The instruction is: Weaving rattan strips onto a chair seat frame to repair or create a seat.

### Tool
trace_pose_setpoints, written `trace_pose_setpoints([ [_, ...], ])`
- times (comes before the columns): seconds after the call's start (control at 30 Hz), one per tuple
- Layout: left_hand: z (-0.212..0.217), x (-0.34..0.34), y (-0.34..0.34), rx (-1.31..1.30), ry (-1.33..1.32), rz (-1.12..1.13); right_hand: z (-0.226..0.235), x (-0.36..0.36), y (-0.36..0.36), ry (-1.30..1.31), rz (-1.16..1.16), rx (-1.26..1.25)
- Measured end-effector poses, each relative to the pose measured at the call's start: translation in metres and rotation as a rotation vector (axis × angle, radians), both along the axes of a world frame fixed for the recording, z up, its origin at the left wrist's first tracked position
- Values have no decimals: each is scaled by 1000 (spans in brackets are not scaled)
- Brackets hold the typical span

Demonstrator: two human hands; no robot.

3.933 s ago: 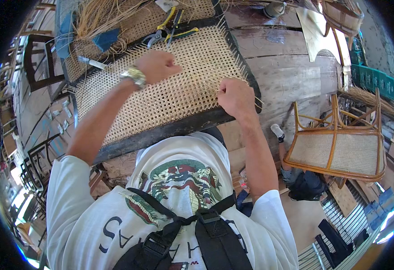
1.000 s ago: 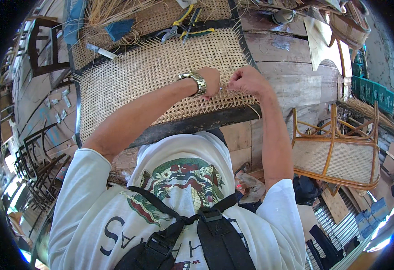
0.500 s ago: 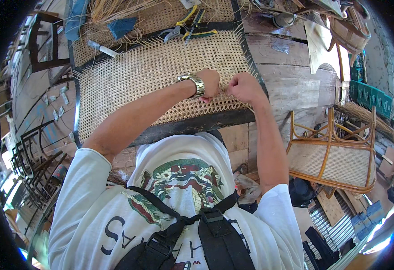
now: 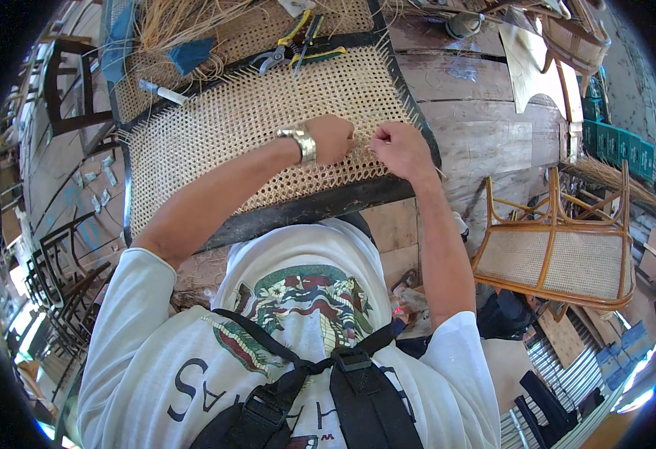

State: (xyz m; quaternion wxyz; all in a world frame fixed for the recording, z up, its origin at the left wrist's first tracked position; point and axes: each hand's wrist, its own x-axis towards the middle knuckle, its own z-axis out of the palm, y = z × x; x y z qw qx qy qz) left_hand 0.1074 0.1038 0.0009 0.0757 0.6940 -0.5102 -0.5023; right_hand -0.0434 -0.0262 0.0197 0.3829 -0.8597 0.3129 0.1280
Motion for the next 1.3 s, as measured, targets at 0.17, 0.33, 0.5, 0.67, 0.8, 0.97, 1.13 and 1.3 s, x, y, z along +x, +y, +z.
trace_pose_setpoints([
  [0.17, -1, -14, 3, -186, -220, 99, 0, -1, 5, 24, -9, -88],
  [0.33, 4, 7, -7, 174, 135, 281, 6, -2, 15, -67, 30, -83],
  [0.5, 1, 7, -7, 36, -18, 97, -5, -9, 14, -116, -26, -34],
  [0.67, 17, 67, 41, -152, -434, 123, 17, -26, 14, -213, -3, 59],
  [0.8, 30, 154, 97, 28, -572, 334, 40, -73, 23, -411, -215, -142],
  [0.97, 37, 87, 71, -453, -341, 196, 17, -141, 32, -316, -273, -682],
  [1.13, -11, 22, 37, -612, -282, 68, -40, -159, 35, -432, -778, 42],
  [1.3, 4, 22, 33, -337, -326, 113, -1, -142, 51, 32, -477, -745],
])
